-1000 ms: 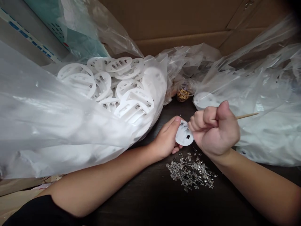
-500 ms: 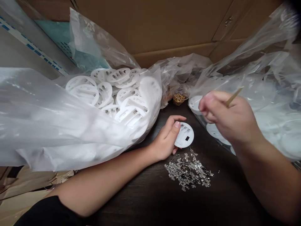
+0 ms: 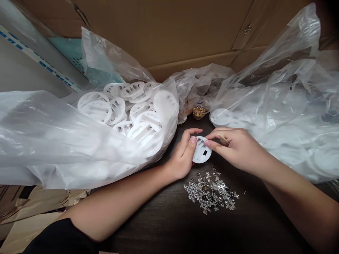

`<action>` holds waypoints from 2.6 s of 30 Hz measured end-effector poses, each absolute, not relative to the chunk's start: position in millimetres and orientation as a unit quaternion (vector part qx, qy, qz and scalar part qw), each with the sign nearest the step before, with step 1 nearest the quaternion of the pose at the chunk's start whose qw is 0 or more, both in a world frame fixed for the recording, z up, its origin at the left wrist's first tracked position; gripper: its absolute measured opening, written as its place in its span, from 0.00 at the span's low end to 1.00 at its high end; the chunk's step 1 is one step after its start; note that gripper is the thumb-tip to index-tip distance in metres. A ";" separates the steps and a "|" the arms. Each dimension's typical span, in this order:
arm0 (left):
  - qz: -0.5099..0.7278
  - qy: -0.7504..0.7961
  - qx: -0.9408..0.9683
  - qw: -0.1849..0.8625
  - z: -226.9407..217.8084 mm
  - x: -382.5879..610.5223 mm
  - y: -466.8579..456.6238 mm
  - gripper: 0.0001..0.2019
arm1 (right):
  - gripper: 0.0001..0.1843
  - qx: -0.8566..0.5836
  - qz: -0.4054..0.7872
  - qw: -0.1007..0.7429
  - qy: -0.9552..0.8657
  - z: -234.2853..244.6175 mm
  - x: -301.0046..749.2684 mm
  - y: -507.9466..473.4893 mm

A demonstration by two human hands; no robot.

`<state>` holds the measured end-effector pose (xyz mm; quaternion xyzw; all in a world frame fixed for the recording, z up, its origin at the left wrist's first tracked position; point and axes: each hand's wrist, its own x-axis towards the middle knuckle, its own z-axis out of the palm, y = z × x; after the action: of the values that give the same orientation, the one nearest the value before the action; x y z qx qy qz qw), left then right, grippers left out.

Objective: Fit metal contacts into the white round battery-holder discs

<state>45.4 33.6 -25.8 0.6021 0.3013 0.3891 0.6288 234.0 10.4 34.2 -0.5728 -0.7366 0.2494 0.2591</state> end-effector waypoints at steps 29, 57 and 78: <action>0.394 0.280 0.726 0.489 -19.8 30.1 36.6 0.18 | 0.15 -0.536 0.486 0.331 -0.605 28.7 230.7 -1.4; 0.395 0.262 0.595 0.650 -21.6 32.9 31.0 0.22 | 0.18 -0.391 0.732 0.421 -0.367 13.5 216.6 2.9; 0.395 0.291 0.575 0.654 -24.5 36.0 36.0 0.30 | 0.15 -0.499 0.558 0.513 -0.421 15.3 199.0 -2.6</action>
<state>36.0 36.0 -24.5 0.5753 0.2907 0.3951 0.6545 199.0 -2.6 15.3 -0.4988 -0.4206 0.5576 0.5132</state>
